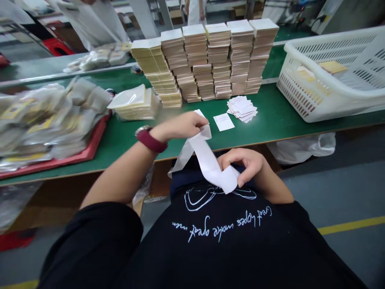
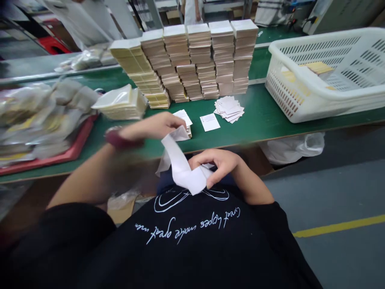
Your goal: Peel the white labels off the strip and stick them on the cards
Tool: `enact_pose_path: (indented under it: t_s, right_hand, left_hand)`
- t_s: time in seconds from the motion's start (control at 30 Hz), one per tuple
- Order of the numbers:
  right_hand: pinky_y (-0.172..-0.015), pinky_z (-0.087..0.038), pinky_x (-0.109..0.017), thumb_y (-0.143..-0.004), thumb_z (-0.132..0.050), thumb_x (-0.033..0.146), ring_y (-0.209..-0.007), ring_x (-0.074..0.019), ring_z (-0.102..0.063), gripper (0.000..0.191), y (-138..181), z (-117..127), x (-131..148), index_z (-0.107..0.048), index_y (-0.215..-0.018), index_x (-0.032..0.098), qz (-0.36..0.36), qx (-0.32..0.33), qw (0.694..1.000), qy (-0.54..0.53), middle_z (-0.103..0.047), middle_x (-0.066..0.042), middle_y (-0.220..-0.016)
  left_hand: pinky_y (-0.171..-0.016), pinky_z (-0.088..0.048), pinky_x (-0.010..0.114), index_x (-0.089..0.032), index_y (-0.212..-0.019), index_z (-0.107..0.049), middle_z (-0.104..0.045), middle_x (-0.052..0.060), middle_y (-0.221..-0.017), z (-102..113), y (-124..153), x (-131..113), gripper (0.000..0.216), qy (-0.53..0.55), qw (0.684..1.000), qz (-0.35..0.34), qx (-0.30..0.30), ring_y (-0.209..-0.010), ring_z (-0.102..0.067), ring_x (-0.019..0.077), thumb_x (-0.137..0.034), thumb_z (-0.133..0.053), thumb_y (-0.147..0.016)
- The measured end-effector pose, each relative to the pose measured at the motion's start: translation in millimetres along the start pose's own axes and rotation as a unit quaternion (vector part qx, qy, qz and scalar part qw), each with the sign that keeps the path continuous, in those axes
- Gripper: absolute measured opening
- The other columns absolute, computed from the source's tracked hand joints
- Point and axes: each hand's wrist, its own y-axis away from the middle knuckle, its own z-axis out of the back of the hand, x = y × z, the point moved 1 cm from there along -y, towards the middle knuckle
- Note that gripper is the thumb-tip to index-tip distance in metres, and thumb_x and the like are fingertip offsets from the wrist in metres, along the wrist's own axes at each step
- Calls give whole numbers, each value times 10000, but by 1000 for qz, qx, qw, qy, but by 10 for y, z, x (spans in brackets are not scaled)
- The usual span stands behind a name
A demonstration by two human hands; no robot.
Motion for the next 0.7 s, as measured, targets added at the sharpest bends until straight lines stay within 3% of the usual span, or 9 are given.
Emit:
enact_pose_path:
  t_s: [0.17,0.27,0.37,0.43,0.5,0.57,0.6,0.63,0.7]
  right_hand:
    - [-534,-417,-241,-581,-840,419,-543,-119,-550,400,1,3,-188,-551,-744,198,38,-220,960,-167,-619,27,-619]
    - [-474,-381,-227,-573,-836,399,-468,-109,-512,387,-7,4,-177,-537,-721,202,53,-324,926,-184,-602,42,-556]
    - [-544,-464,-283,-547,-833,435,-548,-156,-588,407,-65,12,-172,-532,-710,215,47,-396,901,-169,-641,24,-601]
    - [-588,-494,-311,-539,-834,446,-611,-183,-634,419,-98,18,-196,-549,-751,223,33,-429,889,-160,-686,5,-672]
    - [-622,-511,-324,-552,-829,430,-657,-193,-660,414,-114,23,-223,-570,-806,231,34,-452,877,-159,-708,1,-726]
    - [-686,-532,-349,-574,-820,414,-717,-200,-677,406,-120,26,-236,-582,-855,243,43,-477,863,-157,-716,2,-770]
    - [-733,-539,-370,-580,-816,413,-761,-208,-685,411,-125,24,-235,-582,-876,250,44,-488,857,-156,-723,-2,-806]
    - [-784,-539,-395,-582,-813,418,-810,-219,-690,425,-133,20,-231,-578,-897,257,43,-498,852,-155,-728,-8,-848]
    - [-866,-526,-445,-562,-816,437,-898,-246,-691,477,-165,-1,-216,-562,-930,271,30,-513,844,-155,-731,-23,-933]
  left_hand:
    - [-679,-456,266,-172,-730,-706,-676,14,-659,-628,277,204,108,77,993,40,77,-653,-591,161,-223,-642,-659]
    - [-685,-488,258,-252,-946,-745,-745,-2,-824,-875,553,295,278,150,981,4,121,-719,-657,176,-246,-671,-678]
    - [-855,-507,306,-256,-1147,-689,-720,41,-1125,-1091,704,376,431,372,928,-24,11,-1012,-663,233,-354,-711,-728]
    - [-883,-507,327,-200,-1147,-687,-719,91,-1113,-1246,713,436,460,500,864,-27,-58,-1021,-664,246,-439,-705,-754]
    - [-862,-519,341,-160,-1159,-659,-724,125,-1050,-1362,692,495,532,610,777,-30,-154,-953,-681,232,-573,-584,-832]
    - [-881,-517,361,-159,-1210,-600,-723,124,-997,-1416,689,515,621,638,733,-46,-230,-920,-683,220,-659,-488,-860]
    - [-896,-513,374,-169,-1263,-555,-715,119,-1013,-1424,698,499,663,613,746,-51,-256,-925,-679,221,-680,-504,-844]
    - [-920,-504,393,-182,-1323,-499,-700,122,-1067,-1425,712,462,723,560,780,-47,-277,-956,-670,230,-685,-562,-808]
    - [-983,-472,449,-211,-1422,-387,-615,147,-1261,-1431,735,333,907,378,870,-17,-316,-1087,-622,280,-650,-715,-700]
